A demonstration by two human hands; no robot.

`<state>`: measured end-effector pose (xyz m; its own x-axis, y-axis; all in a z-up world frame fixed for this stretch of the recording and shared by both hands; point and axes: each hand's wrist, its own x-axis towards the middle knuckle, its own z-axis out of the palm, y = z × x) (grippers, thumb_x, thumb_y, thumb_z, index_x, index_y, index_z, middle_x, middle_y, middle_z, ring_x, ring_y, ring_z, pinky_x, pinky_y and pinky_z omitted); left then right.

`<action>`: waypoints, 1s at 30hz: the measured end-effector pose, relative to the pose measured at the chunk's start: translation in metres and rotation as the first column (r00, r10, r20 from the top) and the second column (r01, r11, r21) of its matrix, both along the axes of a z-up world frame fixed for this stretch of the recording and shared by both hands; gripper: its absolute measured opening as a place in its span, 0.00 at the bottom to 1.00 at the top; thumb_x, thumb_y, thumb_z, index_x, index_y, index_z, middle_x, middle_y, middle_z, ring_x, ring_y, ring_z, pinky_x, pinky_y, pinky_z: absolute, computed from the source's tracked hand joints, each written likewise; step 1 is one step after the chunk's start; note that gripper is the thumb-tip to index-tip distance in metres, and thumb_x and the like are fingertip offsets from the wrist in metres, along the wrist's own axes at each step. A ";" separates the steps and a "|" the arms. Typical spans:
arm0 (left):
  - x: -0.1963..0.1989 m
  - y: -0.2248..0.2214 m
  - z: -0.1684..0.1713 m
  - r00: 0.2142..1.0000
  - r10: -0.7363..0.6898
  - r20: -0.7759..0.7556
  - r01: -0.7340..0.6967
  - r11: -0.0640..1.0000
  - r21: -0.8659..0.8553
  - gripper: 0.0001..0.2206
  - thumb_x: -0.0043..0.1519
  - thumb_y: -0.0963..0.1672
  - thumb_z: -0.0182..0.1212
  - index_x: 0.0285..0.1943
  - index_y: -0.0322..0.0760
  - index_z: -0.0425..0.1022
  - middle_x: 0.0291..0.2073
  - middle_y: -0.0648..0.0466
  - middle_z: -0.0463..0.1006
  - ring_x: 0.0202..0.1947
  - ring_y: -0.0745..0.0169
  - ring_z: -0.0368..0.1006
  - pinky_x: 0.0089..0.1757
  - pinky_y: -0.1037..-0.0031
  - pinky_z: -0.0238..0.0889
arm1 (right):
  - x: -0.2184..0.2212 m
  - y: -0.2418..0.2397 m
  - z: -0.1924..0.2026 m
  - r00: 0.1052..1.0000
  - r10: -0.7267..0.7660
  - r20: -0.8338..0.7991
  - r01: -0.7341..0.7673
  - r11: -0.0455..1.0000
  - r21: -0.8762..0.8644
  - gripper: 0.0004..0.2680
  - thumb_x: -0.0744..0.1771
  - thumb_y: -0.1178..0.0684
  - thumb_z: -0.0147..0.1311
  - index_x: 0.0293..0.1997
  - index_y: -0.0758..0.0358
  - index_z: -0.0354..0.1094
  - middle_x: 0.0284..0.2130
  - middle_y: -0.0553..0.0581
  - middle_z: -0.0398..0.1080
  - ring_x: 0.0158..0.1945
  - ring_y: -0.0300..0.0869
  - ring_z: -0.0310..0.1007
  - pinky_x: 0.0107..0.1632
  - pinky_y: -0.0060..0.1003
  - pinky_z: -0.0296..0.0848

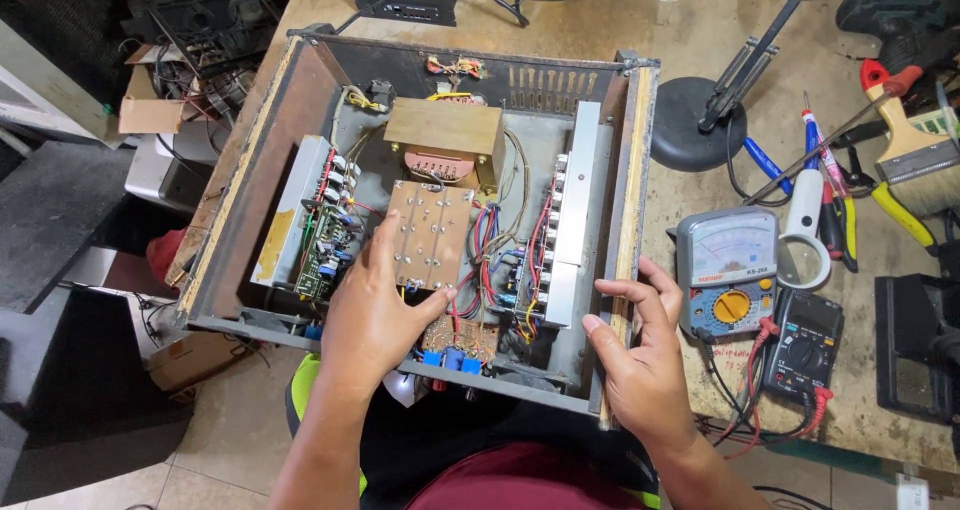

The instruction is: Repairing an electronic amplifier by soldering components and adjusting internal wiring on a circuit board.

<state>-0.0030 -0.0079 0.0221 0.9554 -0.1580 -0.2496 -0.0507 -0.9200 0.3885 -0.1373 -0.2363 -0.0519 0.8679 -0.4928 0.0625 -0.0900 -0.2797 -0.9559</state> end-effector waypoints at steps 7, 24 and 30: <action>0.000 0.000 0.002 0.998 -0.013 -0.066 0.014 1.000 0.002 0.52 0.57 0.56 0.69 0.83 0.50 0.33 0.57 0.35 0.74 0.50 0.32 0.75 0.44 0.53 0.70 | 0.001 0.002 0.003 1.000 -0.004 0.009 0.004 1.000 -0.001 0.11 0.65 0.58 0.58 0.50 0.51 0.70 0.68 0.64 0.51 0.78 0.48 0.48 0.73 0.44 0.45; -0.003 -0.006 0.016 0.995 0.070 -0.069 -0.071 0.997 -0.021 0.56 0.52 0.54 0.74 0.84 0.55 0.33 0.47 0.38 0.80 0.45 0.33 0.77 0.43 0.53 0.69 | 0.000 0.001 0.004 1.000 0.007 -0.006 -0.007 1.000 0.009 0.10 0.65 0.57 0.57 0.50 0.50 0.70 0.69 0.63 0.51 0.77 0.49 0.49 0.73 0.46 0.46; -0.003 -0.006 0.016 0.996 0.068 -0.065 -0.070 0.997 -0.031 0.55 0.52 0.54 0.75 0.83 0.55 0.34 0.48 0.38 0.80 0.46 0.33 0.77 0.43 0.53 0.69 | 0.000 0.000 0.000 1.000 0.010 0.028 -0.010 1.000 -0.013 0.10 0.65 0.57 0.58 0.51 0.51 0.70 0.68 0.63 0.51 0.77 0.48 0.48 0.74 0.45 0.43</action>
<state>-0.0064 -0.0143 0.0379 0.9464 -0.1017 -0.3066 0.0384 -0.9071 0.4191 -0.1376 -0.2359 -0.0517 0.8705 -0.4833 0.0932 -0.0601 -0.2923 -0.9544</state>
